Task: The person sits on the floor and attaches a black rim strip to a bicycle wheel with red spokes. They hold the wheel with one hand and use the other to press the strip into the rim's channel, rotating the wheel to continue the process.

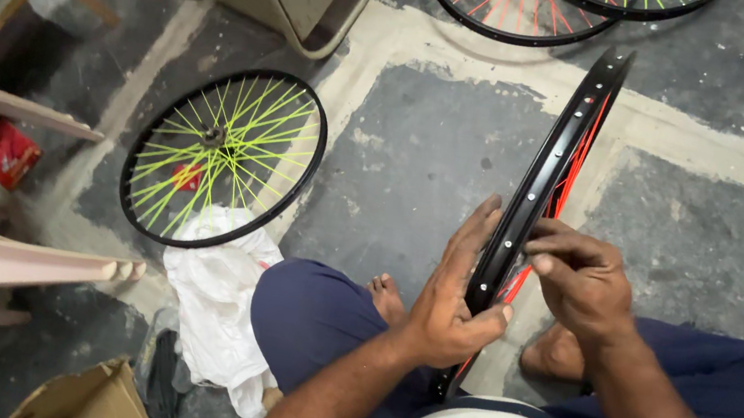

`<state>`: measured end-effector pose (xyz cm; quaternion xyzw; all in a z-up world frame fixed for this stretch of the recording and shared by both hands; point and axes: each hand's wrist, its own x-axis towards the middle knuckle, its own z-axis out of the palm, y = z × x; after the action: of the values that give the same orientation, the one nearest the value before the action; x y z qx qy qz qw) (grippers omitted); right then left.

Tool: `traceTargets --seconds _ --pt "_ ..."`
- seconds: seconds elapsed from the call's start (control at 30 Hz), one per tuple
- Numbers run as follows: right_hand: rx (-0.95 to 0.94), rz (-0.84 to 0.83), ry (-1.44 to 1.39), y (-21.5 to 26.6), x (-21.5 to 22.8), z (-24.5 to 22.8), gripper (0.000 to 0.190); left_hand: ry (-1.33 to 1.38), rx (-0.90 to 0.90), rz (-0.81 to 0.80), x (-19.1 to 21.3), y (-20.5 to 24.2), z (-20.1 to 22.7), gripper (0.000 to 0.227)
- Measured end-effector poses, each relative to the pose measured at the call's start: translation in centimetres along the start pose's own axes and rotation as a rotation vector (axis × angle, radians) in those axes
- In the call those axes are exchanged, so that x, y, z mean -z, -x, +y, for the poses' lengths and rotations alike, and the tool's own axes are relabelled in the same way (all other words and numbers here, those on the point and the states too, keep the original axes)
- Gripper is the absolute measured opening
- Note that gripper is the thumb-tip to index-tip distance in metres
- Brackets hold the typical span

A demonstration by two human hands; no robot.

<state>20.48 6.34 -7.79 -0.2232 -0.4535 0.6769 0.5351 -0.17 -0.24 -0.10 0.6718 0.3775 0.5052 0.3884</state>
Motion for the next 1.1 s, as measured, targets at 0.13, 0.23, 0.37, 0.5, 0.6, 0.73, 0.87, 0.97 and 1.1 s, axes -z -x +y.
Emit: traceTargets --seconds 0.13,0.23,0.37,0.5,0.6,0.73,0.87,0.97,1.1 --pt "-0.013 0.119 0.336 -0.4 -1.5 1.4 0.034 -0.006 0.036 -0.026 0.1 0.4 -0.4 0.093" --pt "-0.086 0.091 0.412 -0.9 -2.8 0.7 0.036 0.038 0.043 -0.006 0.2 0.3 -0.3 0.097" --pt "-0.041 -0.03 0.023 -1.1 -2.9 -1.7 0.031 0.129 0.112 -0.01 0.2 0.4 -0.5 0.104" --pt "-0.223 0.136 0.401 -1.6 -4.6 -0.9 0.036 0.271 0.209 -0.047 -0.3 0.6 -0.5 0.105" --pt "-0.116 -0.078 0.325 -1.3 -4.4 -2.3 0.051 0.177 0.161 -0.042 0.3 0.5 -0.4 0.107" --pt "-0.077 -0.011 -0.011 -1.2 -2.0 -1.2 0.027 0.135 0.14 -0.016 0.0 0.7 -0.4 0.106" --pt "-0.189 0.058 0.243 -1.3 -2.4 0.4 0.042 0.386 0.308 -0.049 -0.4 0.2 0.3 0.11" --pt "-0.094 0.0 0.143 -0.8 -3.2 -1.8 0.035 0.274 0.211 -0.034 -0.2 0.2 0.5 0.11" --pt "-0.018 -0.019 0.011 -1.4 -2.7 -2.3 0.022 0.227 0.161 -0.043 -0.7 0.3 0.1 0.107"
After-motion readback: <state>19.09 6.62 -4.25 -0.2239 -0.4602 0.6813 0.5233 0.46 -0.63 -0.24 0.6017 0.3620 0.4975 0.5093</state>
